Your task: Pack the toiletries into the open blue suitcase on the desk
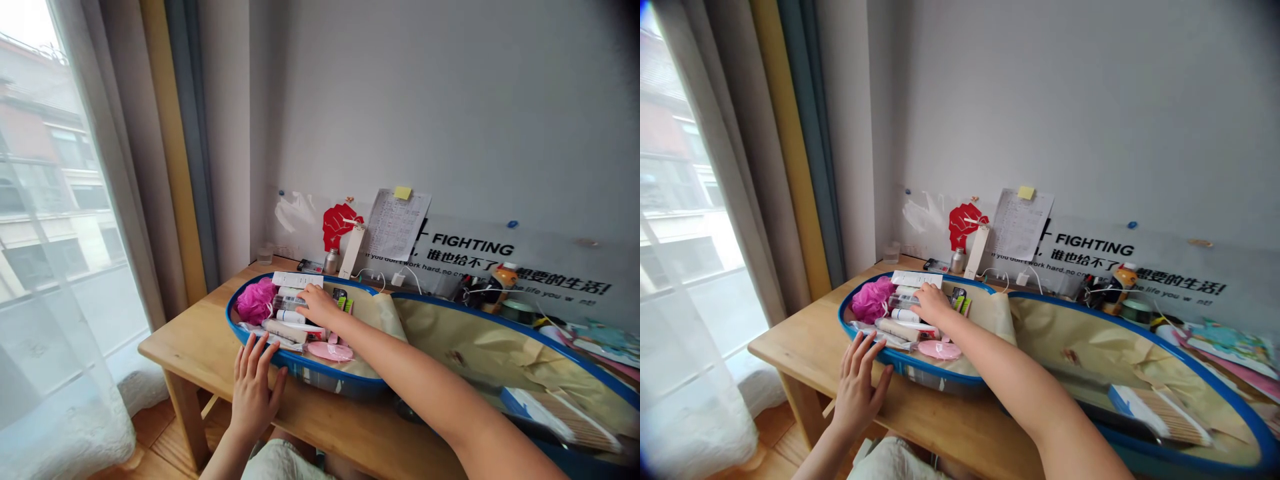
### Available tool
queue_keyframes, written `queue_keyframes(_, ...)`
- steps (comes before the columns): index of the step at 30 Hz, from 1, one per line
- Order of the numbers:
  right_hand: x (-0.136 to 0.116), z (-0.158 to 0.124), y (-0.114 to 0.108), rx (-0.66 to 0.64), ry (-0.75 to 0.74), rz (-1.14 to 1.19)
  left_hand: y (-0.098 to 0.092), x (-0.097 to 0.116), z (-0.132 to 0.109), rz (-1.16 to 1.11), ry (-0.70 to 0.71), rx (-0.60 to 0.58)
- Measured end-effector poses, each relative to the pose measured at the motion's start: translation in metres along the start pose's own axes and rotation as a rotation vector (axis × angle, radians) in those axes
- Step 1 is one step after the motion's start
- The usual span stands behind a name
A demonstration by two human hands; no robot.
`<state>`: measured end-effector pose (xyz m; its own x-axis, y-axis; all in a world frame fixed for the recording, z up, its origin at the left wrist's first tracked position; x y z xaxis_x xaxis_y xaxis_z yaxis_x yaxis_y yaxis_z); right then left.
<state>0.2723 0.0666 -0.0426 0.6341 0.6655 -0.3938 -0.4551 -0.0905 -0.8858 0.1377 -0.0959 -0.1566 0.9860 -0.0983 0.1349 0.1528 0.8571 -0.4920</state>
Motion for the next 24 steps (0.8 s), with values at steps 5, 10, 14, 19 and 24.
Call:
queue_keyframes(5,-0.003,-0.001,-0.010,0.018,-0.003,0.007,-0.001,0.001,0.001,-0.002,0.011,0.015)
queue_keyframes(10,0.020,-0.017,-0.067,0.100,0.054,0.037,-0.002,0.000,0.002,0.001,0.011,0.021)
queue_keyframes(14,0.071,-0.063,-0.133,0.162,0.249,0.014,-0.001,-0.001,0.001,0.000,0.014,0.022)
queue_keyframes(19,0.140,-0.146,-0.178,0.128,0.510,-0.048,0.001,-0.003,-0.001,-0.020,-0.004,0.023)
queue_keyframes(24,0.191,-0.208,-0.172,0.056,0.661,-0.095,0.001,-0.003,0.000,-0.019,-0.008,0.016)
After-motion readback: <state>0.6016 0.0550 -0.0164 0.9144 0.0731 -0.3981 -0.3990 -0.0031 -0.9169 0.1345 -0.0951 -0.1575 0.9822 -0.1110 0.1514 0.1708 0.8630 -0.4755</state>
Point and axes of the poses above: each hand's wrist, its own z-axis towards the middle knuckle, its own y-axis out of the palm, x = y × z, the point moved 2 cm from there along z, towards the middle knuckle, and after that the axes turned 15 degrees about z, right-handed, at the moved point
